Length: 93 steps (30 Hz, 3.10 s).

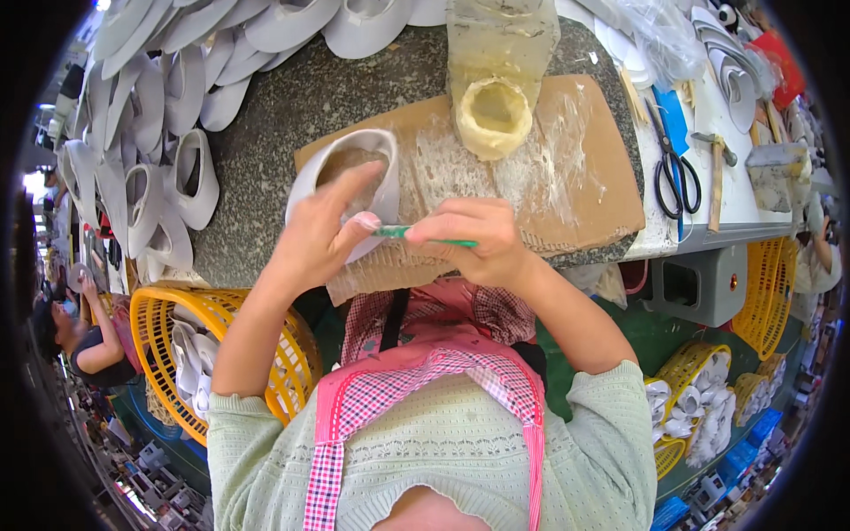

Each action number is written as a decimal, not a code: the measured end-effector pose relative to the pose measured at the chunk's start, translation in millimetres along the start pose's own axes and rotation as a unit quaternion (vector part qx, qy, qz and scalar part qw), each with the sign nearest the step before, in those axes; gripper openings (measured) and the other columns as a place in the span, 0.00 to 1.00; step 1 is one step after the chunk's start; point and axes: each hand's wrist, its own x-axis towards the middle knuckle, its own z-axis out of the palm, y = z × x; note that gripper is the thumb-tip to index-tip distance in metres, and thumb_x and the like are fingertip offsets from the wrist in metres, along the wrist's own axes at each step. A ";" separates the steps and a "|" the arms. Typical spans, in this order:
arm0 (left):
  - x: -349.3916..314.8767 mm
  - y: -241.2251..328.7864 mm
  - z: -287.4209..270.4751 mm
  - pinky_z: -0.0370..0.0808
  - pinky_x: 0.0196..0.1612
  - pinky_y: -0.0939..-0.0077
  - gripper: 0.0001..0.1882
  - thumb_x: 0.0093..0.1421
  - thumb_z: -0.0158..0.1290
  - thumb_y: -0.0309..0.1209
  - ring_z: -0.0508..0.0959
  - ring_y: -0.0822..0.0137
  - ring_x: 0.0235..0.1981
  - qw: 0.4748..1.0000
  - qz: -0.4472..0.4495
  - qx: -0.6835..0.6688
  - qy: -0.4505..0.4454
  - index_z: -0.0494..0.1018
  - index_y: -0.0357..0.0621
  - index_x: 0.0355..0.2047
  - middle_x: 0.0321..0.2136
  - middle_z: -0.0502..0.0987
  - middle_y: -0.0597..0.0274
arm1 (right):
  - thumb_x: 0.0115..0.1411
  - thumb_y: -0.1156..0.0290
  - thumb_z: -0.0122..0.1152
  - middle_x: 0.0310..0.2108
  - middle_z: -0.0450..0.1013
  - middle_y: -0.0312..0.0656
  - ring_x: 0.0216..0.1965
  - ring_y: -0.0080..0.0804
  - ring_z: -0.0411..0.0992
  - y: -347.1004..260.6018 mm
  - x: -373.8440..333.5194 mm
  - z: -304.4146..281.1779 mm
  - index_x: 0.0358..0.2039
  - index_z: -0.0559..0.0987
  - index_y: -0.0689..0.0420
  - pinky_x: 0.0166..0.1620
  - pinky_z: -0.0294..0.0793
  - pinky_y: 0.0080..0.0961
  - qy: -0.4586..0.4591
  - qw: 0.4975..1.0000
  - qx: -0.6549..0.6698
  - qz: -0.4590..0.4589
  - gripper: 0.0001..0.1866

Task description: The person applies glue to shoe uppers using a brush and places the shoe uppers into a basket.

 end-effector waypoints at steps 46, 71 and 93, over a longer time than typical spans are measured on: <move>-99.3 -34.4 1.2 0.69 0.31 0.84 0.09 0.51 0.46 0.22 0.72 0.78 0.25 0.812 -0.217 -0.511 0.179 0.66 0.35 0.34 0.23 0.75 0.62 | 0.44 0.87 0.53 0.23 0.71 0.49 0.23 0.36 0.70 -32.6 -4.4 34.3 0.27 0.73 0.65 0.28 0.69 0.28 0.069 0.972 -0.194 0.111 0.08; -83.4 -38.5 14.6 0.73 0.29 0.83 0.09 0.49 0.46 0.20 0.74 0.73 0.25 0.693 -0.308 -0.607 0.238 0.67 0.36 0.33 0.27 0.74 0.58 | 0.43 0.79 0.58 0.21 0.71 0.41 0.20 0.31 0.69 -35.0 6.8 15.9 0.30 0.76 0.58 0.22 0.67 0.21 0.015 0.990 -0.113 -0.079 0.11; -80.6 -37.1 -6.7 0.55 0.54 0.65 0.14 0.44 0.49 0.27 0.56 0.54 0.53 0.955 -0.123 -0.224 0.151 0.69 0.44 0.35 0.51 0.54 0.46 | 0.51 0.85 0.50 0.31 0.69 0.49 0.27 0.33 0.69 14.7 -36.6 -48.9 0.33 0.71 0.68 0.28 0.72 0.23 0.162 0.975 -0.150 0.030 0.08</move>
